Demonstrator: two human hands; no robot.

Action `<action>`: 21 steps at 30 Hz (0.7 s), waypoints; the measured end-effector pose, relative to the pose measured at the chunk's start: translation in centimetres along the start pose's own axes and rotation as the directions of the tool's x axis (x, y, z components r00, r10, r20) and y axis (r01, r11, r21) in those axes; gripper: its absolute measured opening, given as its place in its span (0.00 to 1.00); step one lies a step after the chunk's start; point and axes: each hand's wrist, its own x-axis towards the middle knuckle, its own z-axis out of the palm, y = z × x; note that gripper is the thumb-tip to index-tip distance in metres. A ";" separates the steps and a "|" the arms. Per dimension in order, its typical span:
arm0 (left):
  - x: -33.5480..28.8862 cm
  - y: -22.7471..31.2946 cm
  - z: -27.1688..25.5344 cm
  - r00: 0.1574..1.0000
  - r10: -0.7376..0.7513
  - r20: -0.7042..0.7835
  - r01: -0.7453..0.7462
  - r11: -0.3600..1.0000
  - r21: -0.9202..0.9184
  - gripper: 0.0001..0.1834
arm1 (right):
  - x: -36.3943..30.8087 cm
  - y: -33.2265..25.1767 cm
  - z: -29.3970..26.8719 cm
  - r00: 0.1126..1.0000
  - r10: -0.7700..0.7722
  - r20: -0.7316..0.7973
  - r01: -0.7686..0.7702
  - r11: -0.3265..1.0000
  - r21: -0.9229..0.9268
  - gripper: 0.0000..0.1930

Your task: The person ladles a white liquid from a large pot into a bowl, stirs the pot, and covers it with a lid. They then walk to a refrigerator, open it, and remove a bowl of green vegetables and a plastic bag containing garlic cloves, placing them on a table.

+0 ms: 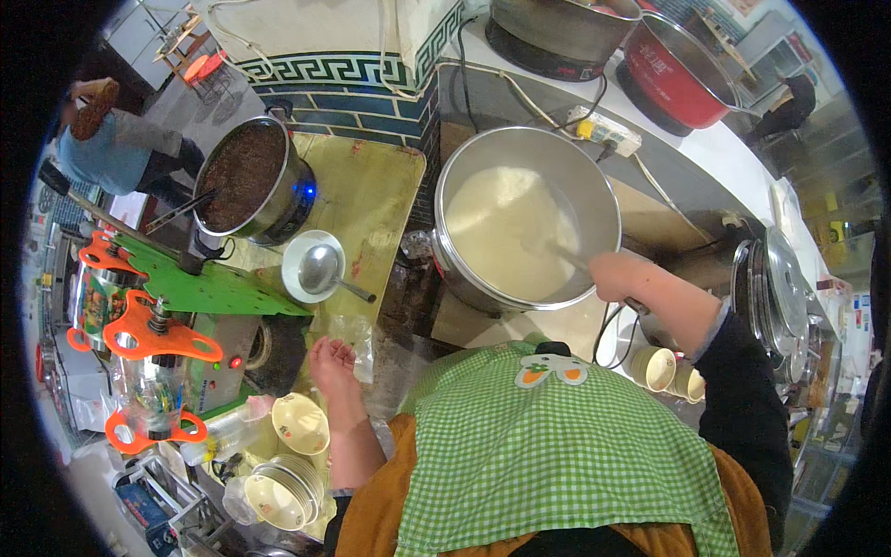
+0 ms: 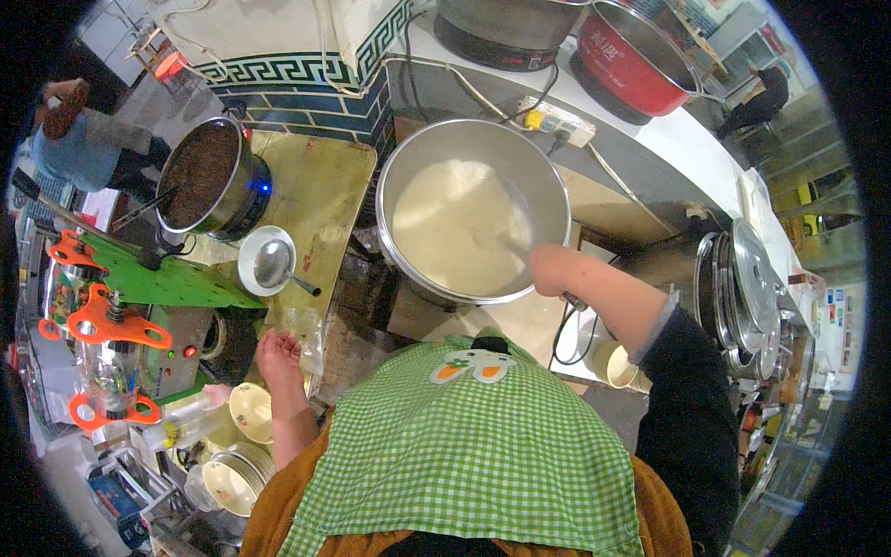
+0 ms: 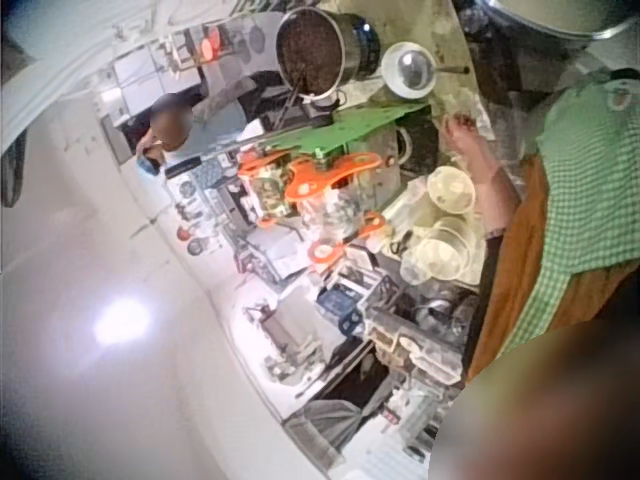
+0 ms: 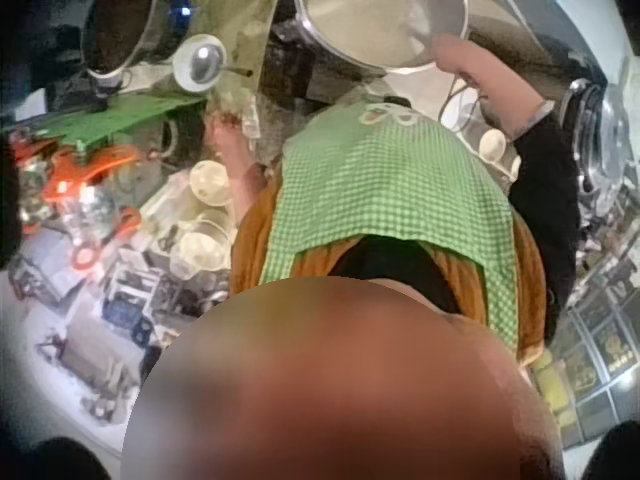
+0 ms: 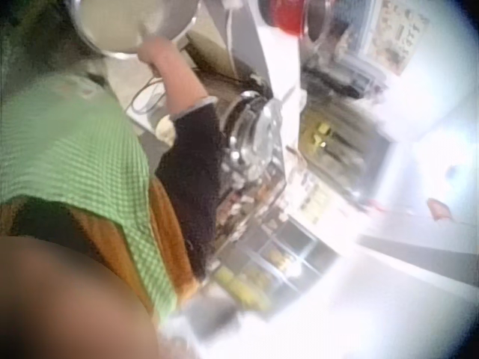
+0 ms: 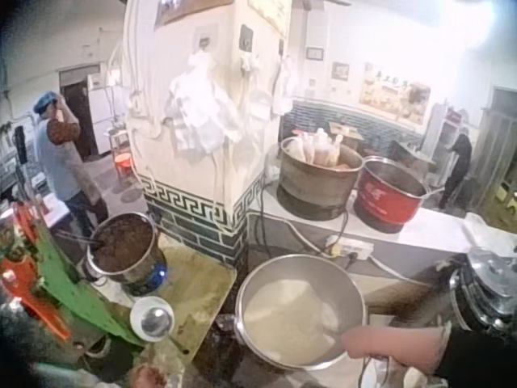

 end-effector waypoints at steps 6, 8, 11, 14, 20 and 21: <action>-0.7 -0.4 -0.8 0.999 -0.039 0.019 0.038 0.999 0.022 0.11 | -0.2 -3.9 -0.7 0.960 -0.236 -0.152 0.272 0.914 0.300 0.11; -0.7 -0.4 -1.0 0.999 -0.017 0.052 0.017 1.000 0.016 0.11 | 1.5 -5.3 -0.5 0.952 -0.180 -0.248 0.285 0.818 0.500 0.14; -0.6 -0.2 -1.2 0.999 -0.024 0.046 0.023 1.000 0.010 0.11 | 4.5 -5.9 0.0 0.844 -0.104 -0.527 0.267 0.932 0.244 0.14; -0.1 0.4 -0.6 0.998 -0.027 0.059 0.026 1.000 0.012 0.10 | 5.0 -5.0 1.1 0.863 0.034 -0.504 0.082 0.975 0.206 0.13; 0.4 0.6 1.3 0.996 -0.018 0.083 0.015 0.999 0.037 0.09 | -0.4 -3.7 -0.4 0.999 0.038 -0.016 -0.038 0.998 -0.049 0.13; 0.4 0.5 1.4 0.996 -0.012 0.091 0.008 0.999 0.044 0.09 | -1.3 -3.9 -0.8 0.995 -0.001 0.097 0.006 0.999 -0.045 0.13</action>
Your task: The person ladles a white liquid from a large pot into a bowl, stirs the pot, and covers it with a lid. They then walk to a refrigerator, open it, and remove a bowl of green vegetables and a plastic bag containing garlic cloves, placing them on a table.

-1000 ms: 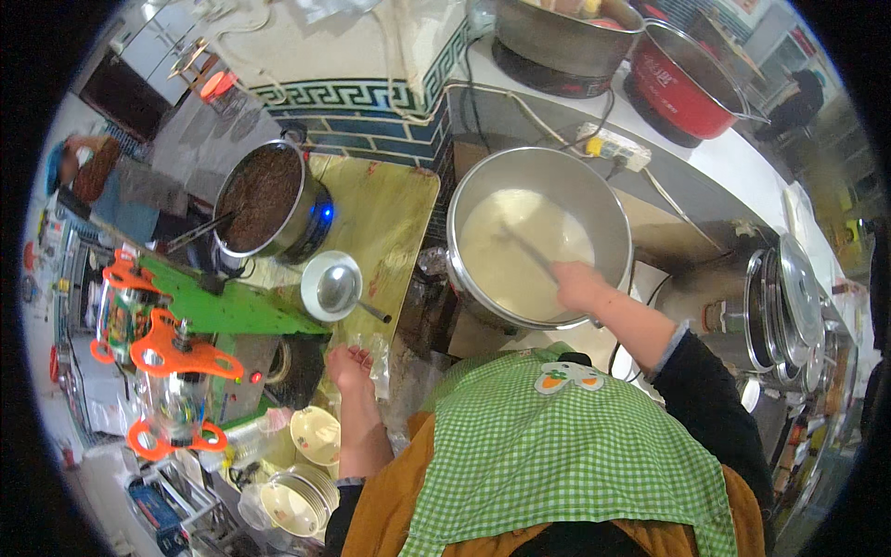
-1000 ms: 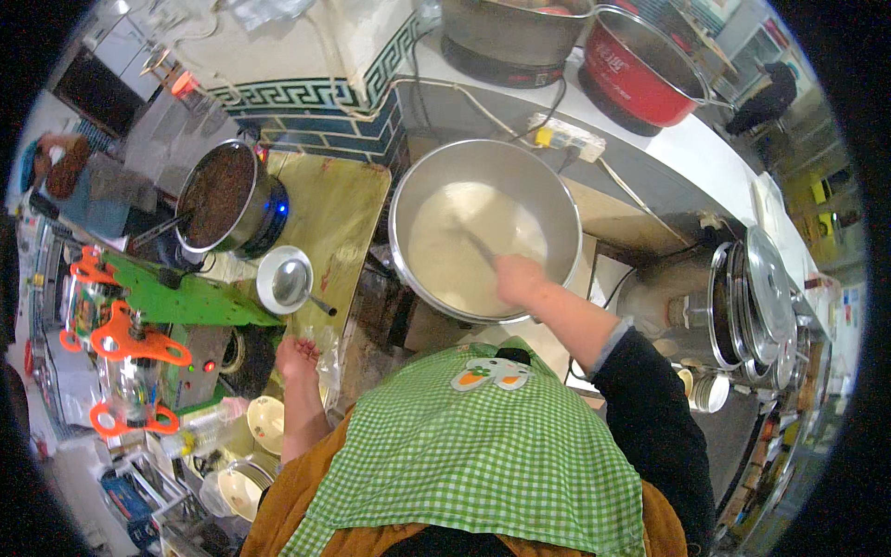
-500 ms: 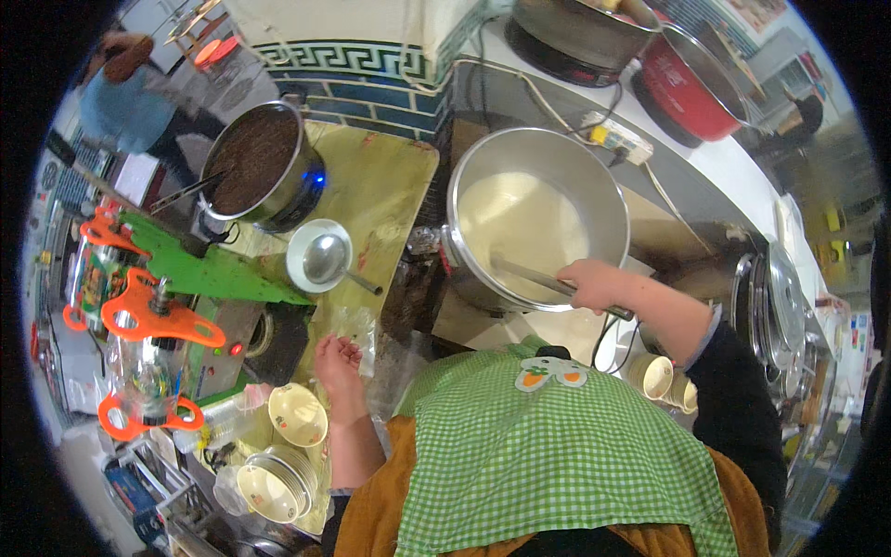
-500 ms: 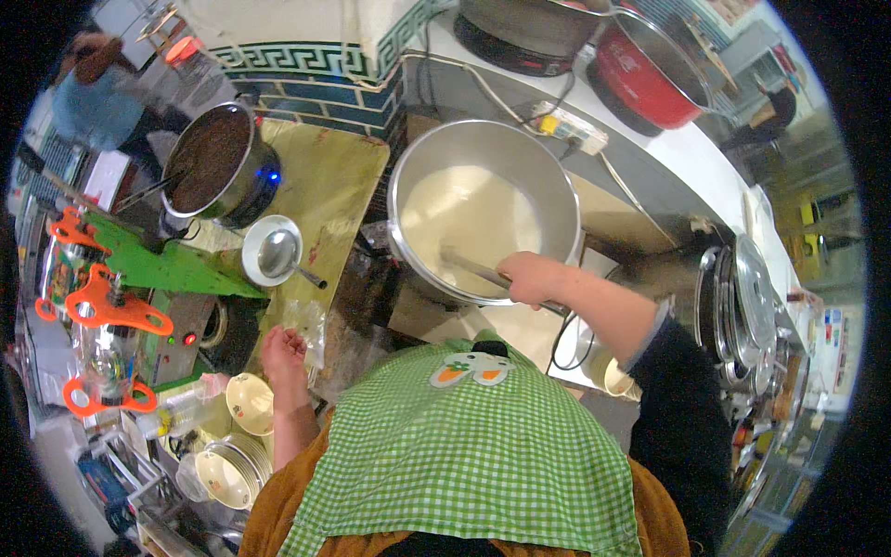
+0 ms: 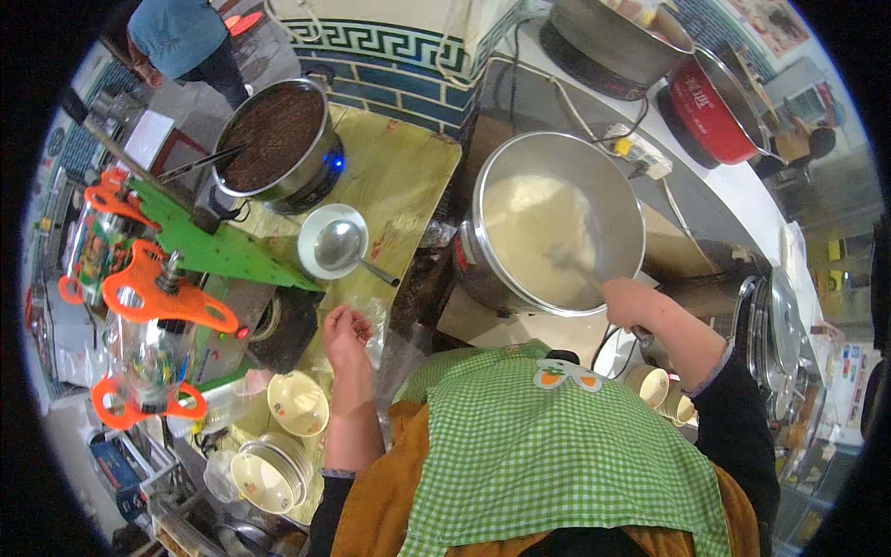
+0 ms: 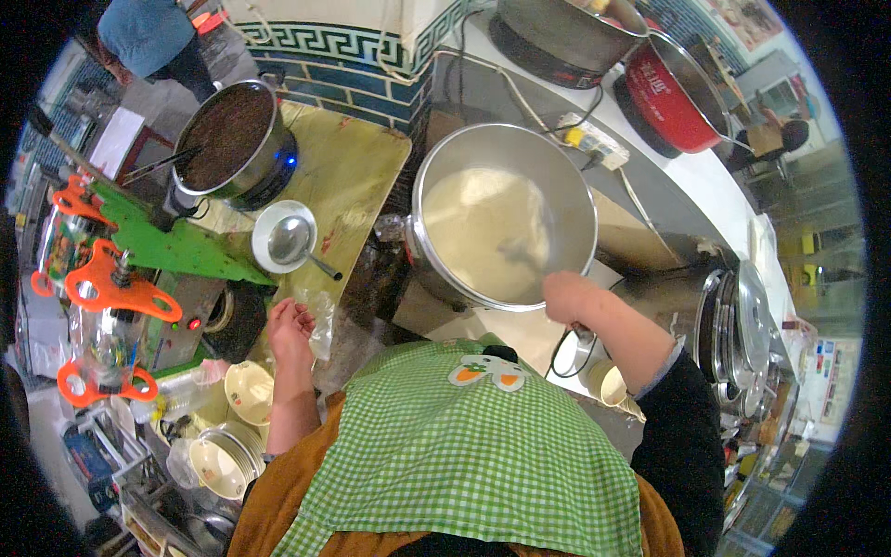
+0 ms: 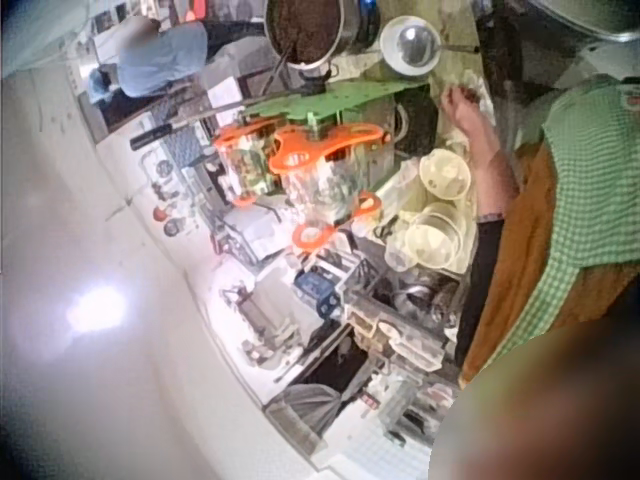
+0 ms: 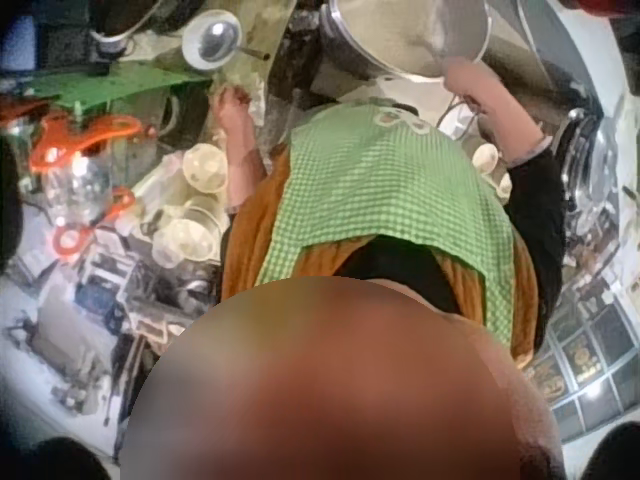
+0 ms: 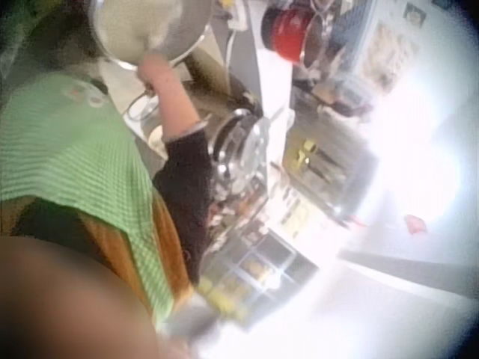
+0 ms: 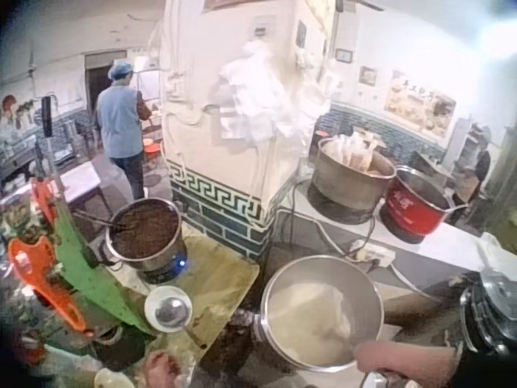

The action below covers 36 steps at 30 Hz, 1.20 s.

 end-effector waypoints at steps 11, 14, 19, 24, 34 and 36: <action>1.4 0.7 0.6 0.999 -0.023 0.029 0.021 0.998 0.062 0.09 | 5.7 -3.0 -0.7 0.866 0.089 -0.492 0.111 0.925 0.364 0.15; 1.6 1.2 1.4 0.999 -0.024 0.032 0.022 0.998 0.061 0.08 | 5.4 -1.6 0.0 0.866 0.204 -0.457 -0.060 0.949 0.309 0.15; 1.6 1.2 2.2 0.996 -0.004 0.085 0.002 1.000 0.025 0.08 | 1.0 -0.5 0.3 0.972 0.083 -0.222 -0.073 0.996 0.056 0.12; 1.2 1.0 2.5 0.997 -0.018 0.072 0.013 0.997 0.070 0.08 | -0.2 -2.6 -0.3 0.974 -0.141 -0.179 0.170 0.972 0.163 0.13; 1.1 2.4 3.2 0.996 0.023 0.089 -0.032 0.995 0.092 0.08 | 4.4 -1.7 0.2 0.866 0.185 -0.466 -0.082 0.969 0.232 0.13; 1.0 2.3 3.3 0.995 0.036 0.097 -0.045 0.995 0.093 0.08 | 3.1 -1.0 0.3 0.909 0.164 -0.384 -0.108 0.981 0.164 0.12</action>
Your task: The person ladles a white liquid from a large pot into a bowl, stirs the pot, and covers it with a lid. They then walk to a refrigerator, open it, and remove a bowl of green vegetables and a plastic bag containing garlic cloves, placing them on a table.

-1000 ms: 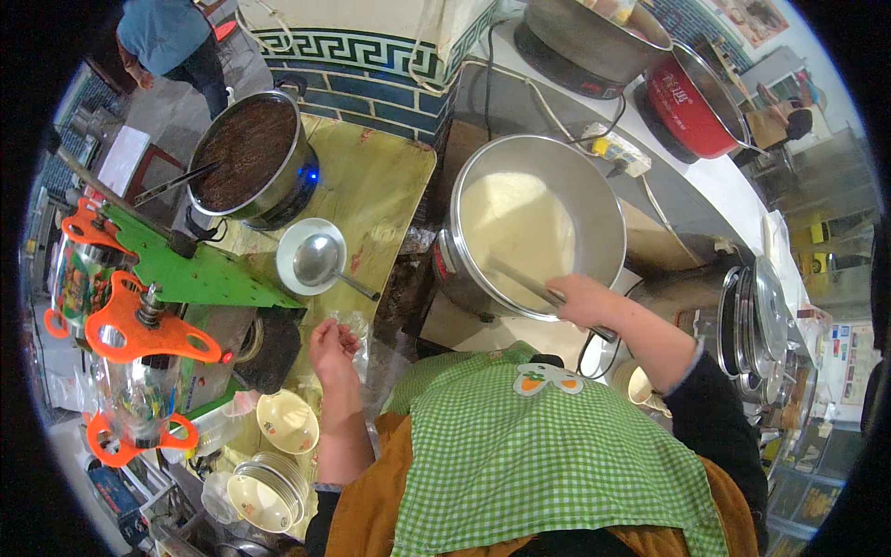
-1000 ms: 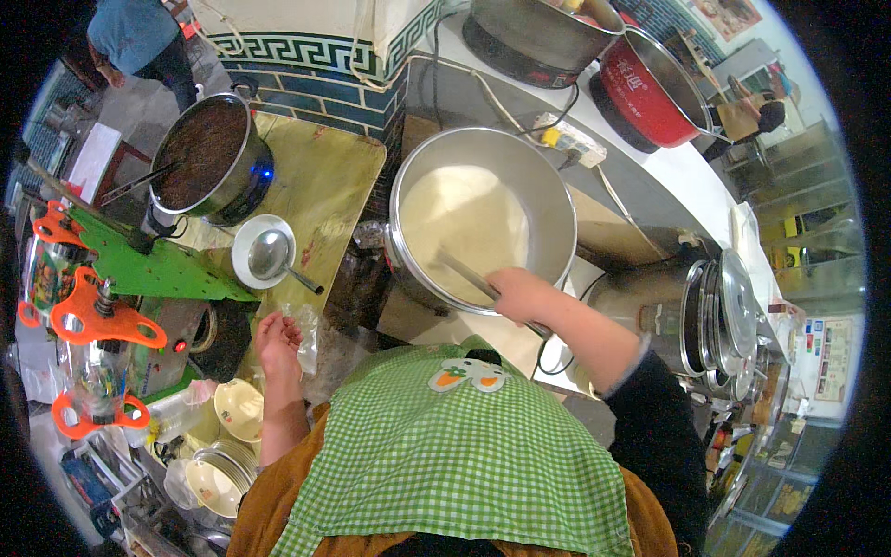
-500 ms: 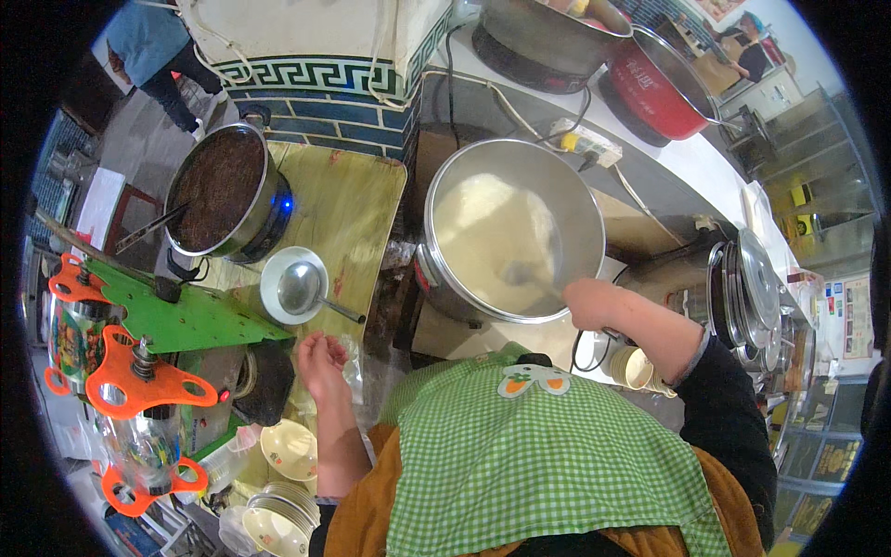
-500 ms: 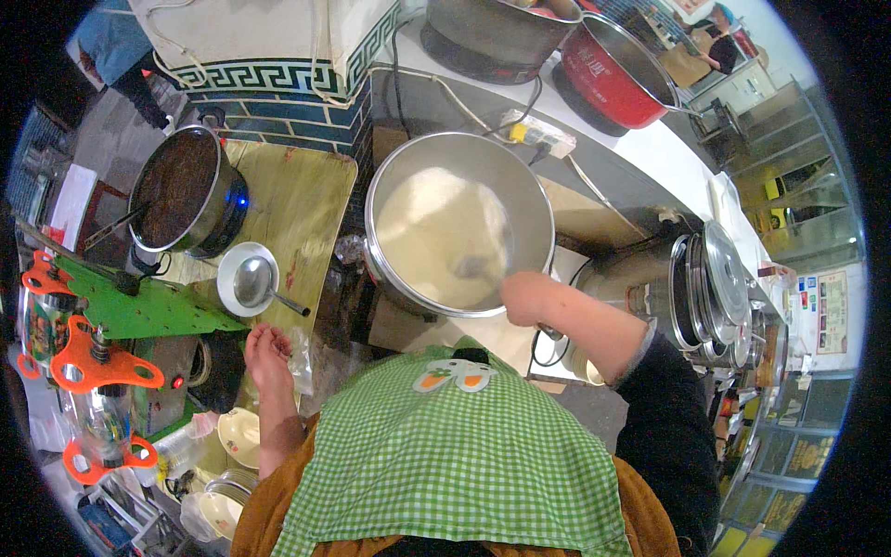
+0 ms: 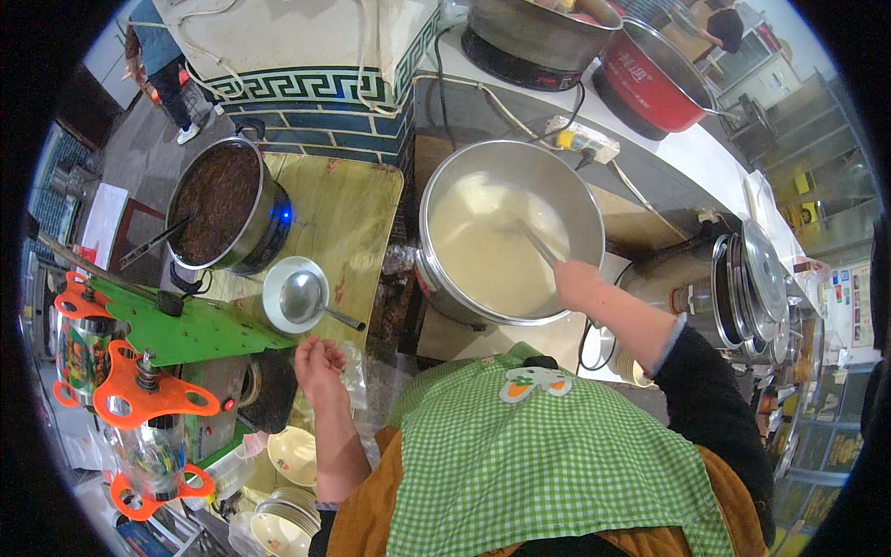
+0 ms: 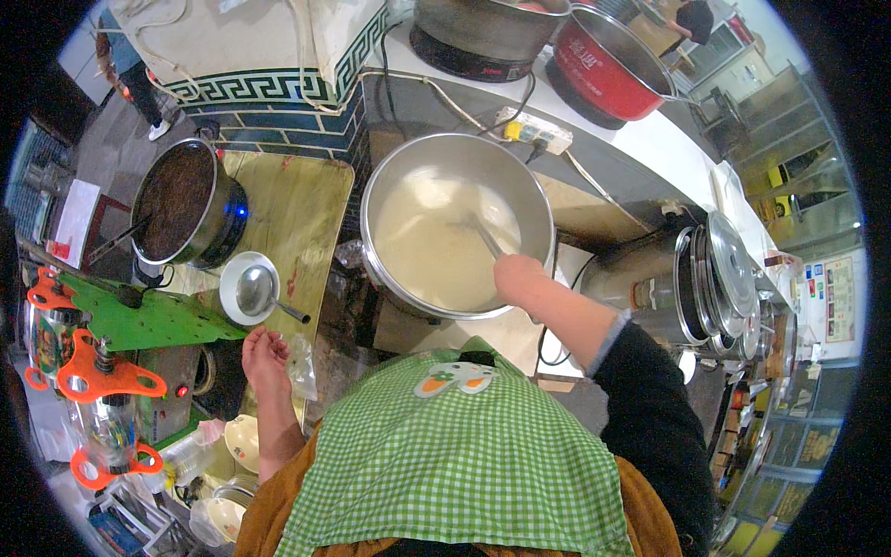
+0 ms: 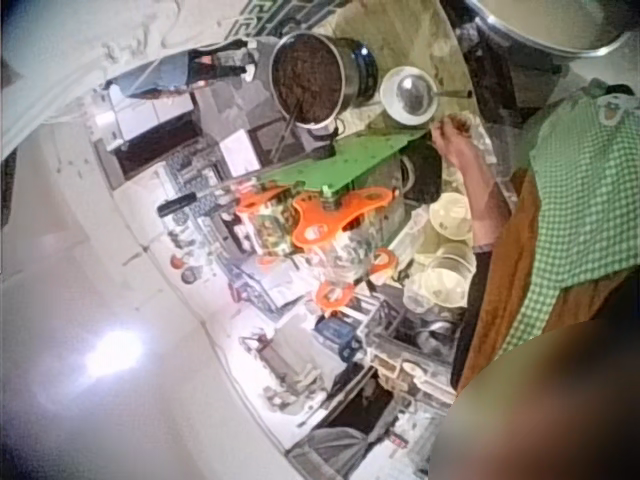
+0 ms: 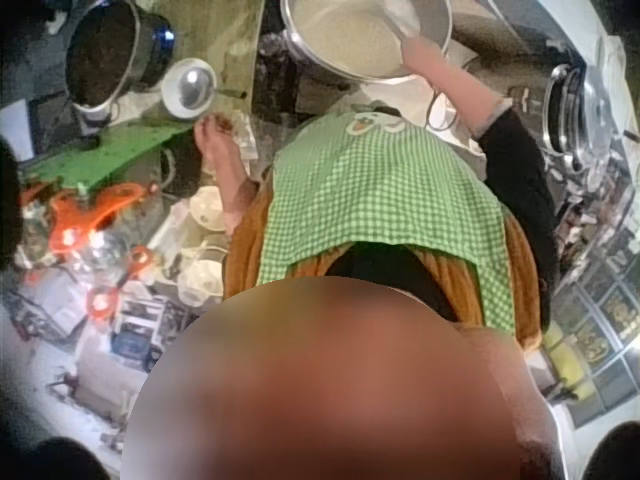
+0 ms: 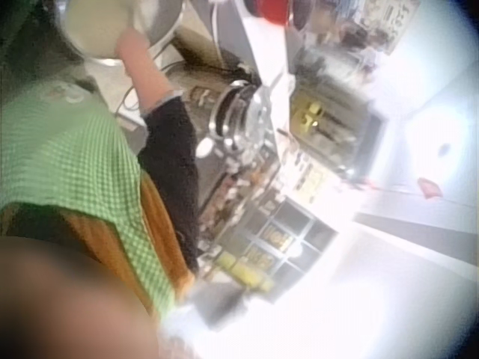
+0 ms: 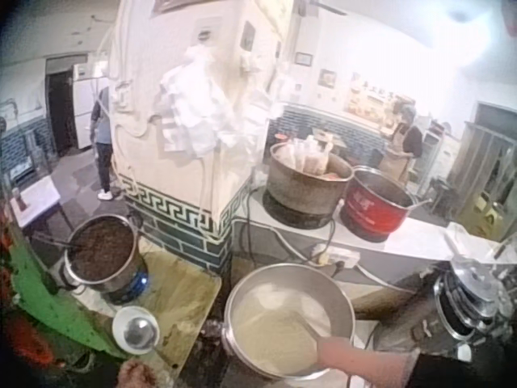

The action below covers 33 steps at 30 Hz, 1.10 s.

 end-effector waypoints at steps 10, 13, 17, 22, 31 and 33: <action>-1.3 -0.2 1.2 1.000 0.012 0.001 -0.012 1.000 -0.013 0.07 | -1.1 -1.7 -1.3 0.942 -0.282 0.183 0.246 0.950 0.194 0.13; -1.7 0.6 1.5 0.998 0.053 0.020 -0.053 0.999 0.000 0.07 | 1.2 -1.9 0.5 0.976 -0.209 -0.057 0.216 0.956 0.196 0.16; -2.0 1.3 2.1 0.998 0.065 0.014 -0.065 0.998 0.011 0.06 | 2.0 0.5 1.5 0.991 -0.057 -0.124 0.069 0.993 0.094 0.17; -2.2 1.0 2.6 0.998 0.054 0.041 -0.053 0.998 -0.027 0.07 | -2.1 3.0 -0.3 0.975 -0.115 0.189 0.138 0.984 -0.115 0.12; -2.9 0.7 3.0 0.995 0.093 0.023 -0.094 0.995 0.022 0.09 | 0.4 -0.9 0.4 0.961 -0.251 -0.120 0.269 0.949 0.167 0.10; -3.1 1.0 3.0 0.994 0.103 0.023 -0.104 0.993 0.049 0.09 | 1.7 -0.5 1.1 0.977 -0.151 -0.151 0.176 0.971 0.161 0.10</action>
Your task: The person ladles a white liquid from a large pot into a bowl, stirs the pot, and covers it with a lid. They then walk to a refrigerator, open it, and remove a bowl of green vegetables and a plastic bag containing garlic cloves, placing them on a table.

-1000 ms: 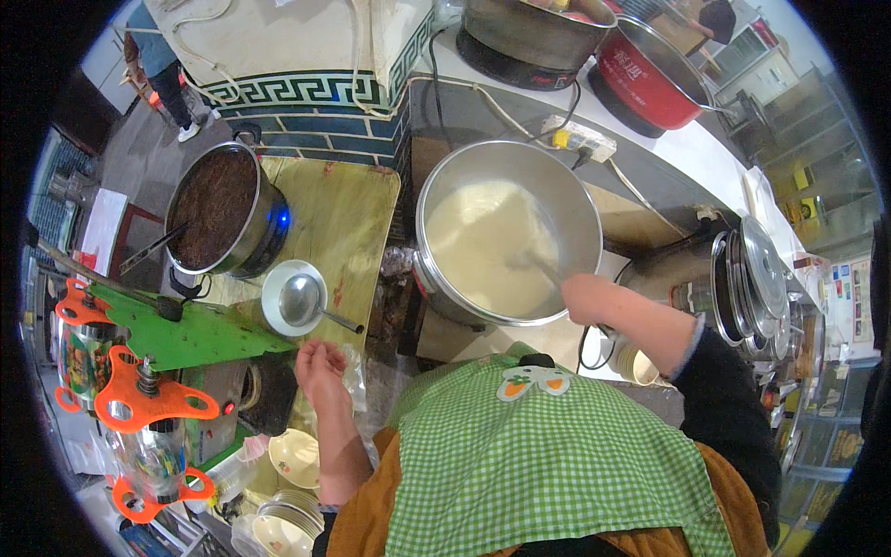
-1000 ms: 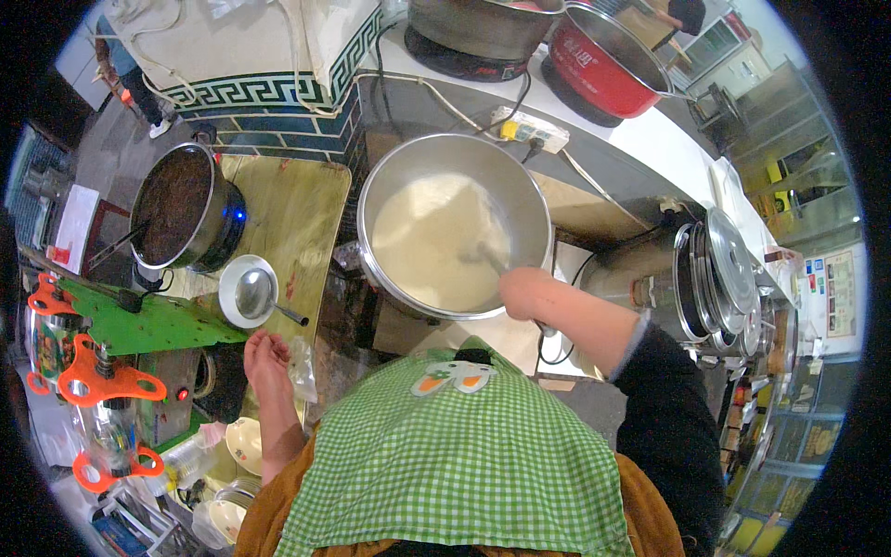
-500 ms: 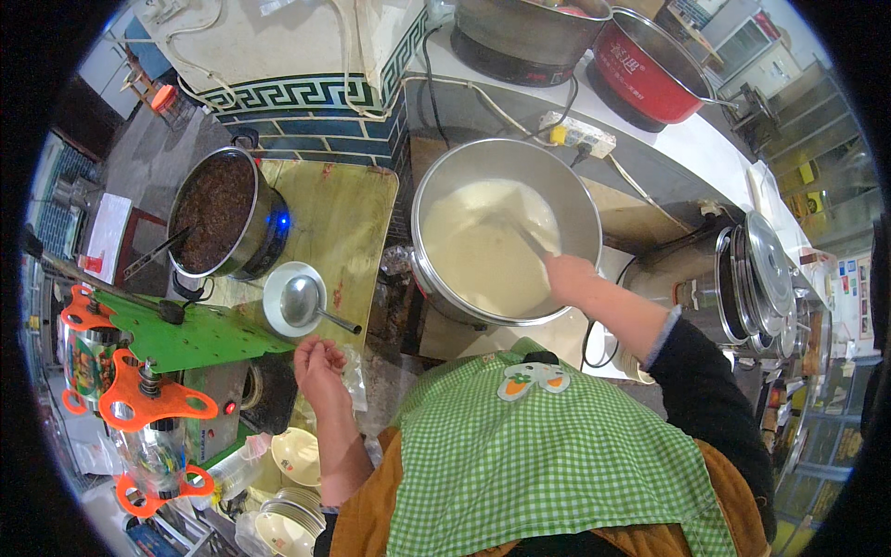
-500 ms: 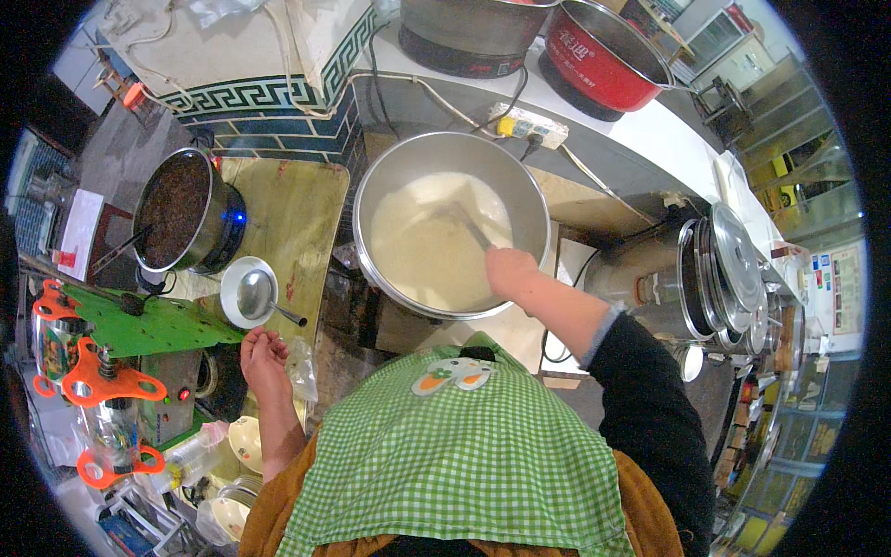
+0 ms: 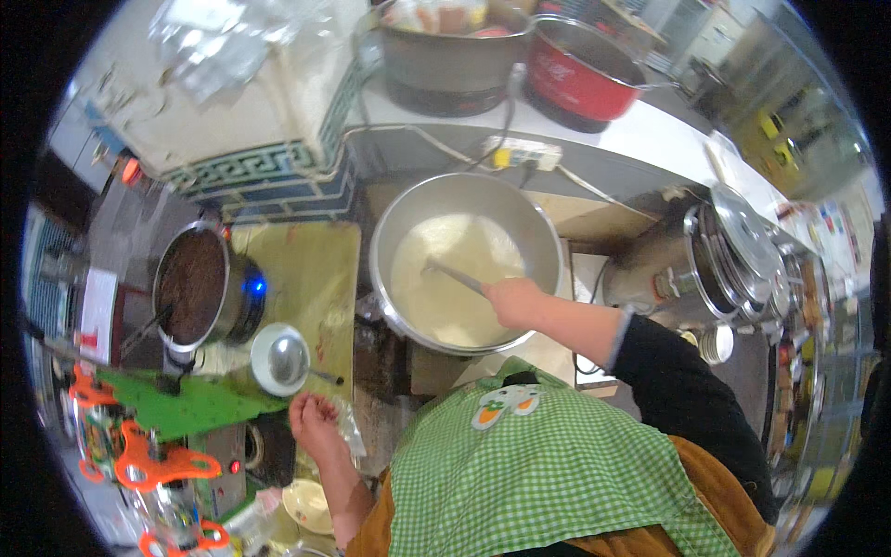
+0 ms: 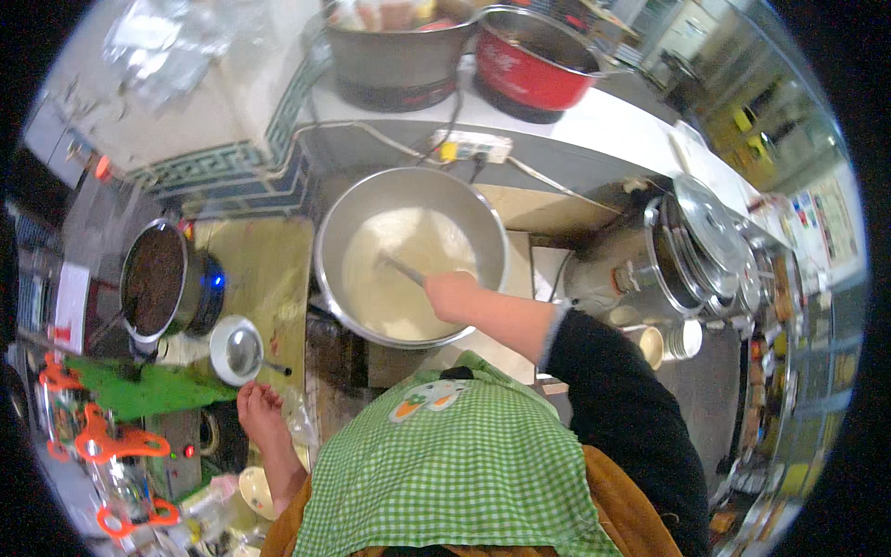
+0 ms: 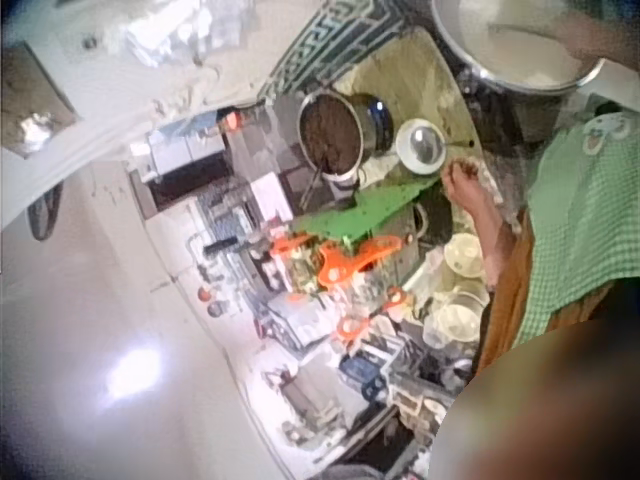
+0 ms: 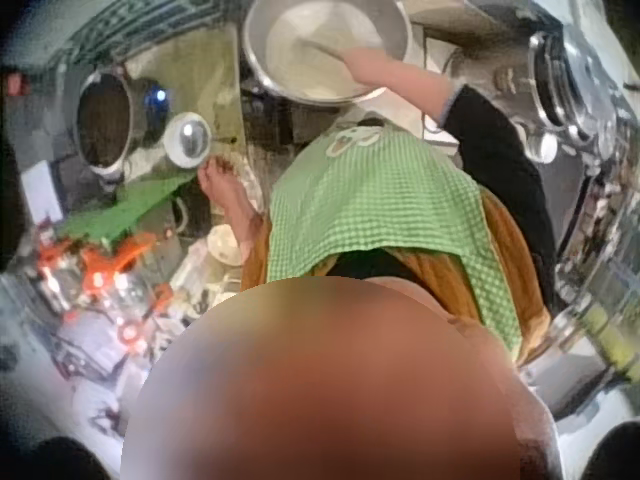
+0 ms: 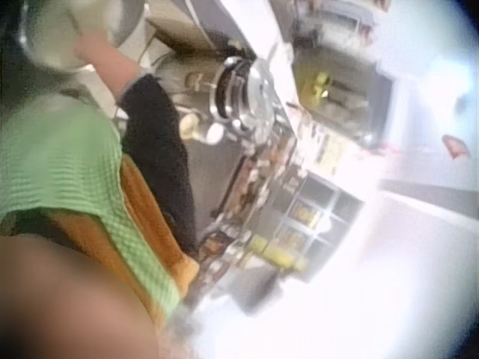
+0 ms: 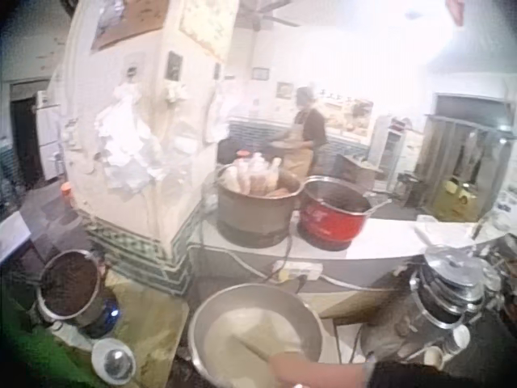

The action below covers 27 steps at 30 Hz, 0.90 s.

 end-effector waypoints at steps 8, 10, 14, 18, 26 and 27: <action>-0.1 -0.2 0.3 0.999 -0.011 0.033 0.011 1.000 -0.001 0.07 | -4.2 2.6 -2.9 0.928 0.001 0.371 0.094 0.967 -0.238 0.13; -0.3 -0.6 0.5 0.999 0.005 0.052 -0.004 1.000 -0.020 0.04 | -5.2 1.2 -3.4 0.909 -0.121 0.398 0.229 0.944 -0.236 0.10; -0.5 -0.4 0.9 0.997 -0.012 0.077 0.017 0.998 -0.068 0.03 | -3.1 -1.2 -3.1 0.903 -0.055 0.426 0.062 0.998 -0.002 0.11; -0.5 0.5 1.0 0.998 0.011 0.060 -0.007 0.998 -0.068 0.04 | -0.4 -0.5 -0.9 0.999 -0.033 0.026 0.032 0.999 0.037 0.10; -0.9 -0.1 -0.4 0.998 0.034 0.051 -0.029 0.996 -0.089 0.06 | -3.5 2.5 -2.4 0.963 0.037 0.269 0.047 0.953 -0.298 0.14; -1.0 -0.2 -0.4 0.999 0.016 0.051 -0.011 0.995 -0.101 0.06 | -3.9 1.9 -2.6 0.936 0.086 0.341 0.040 0.937 -0.346 0.15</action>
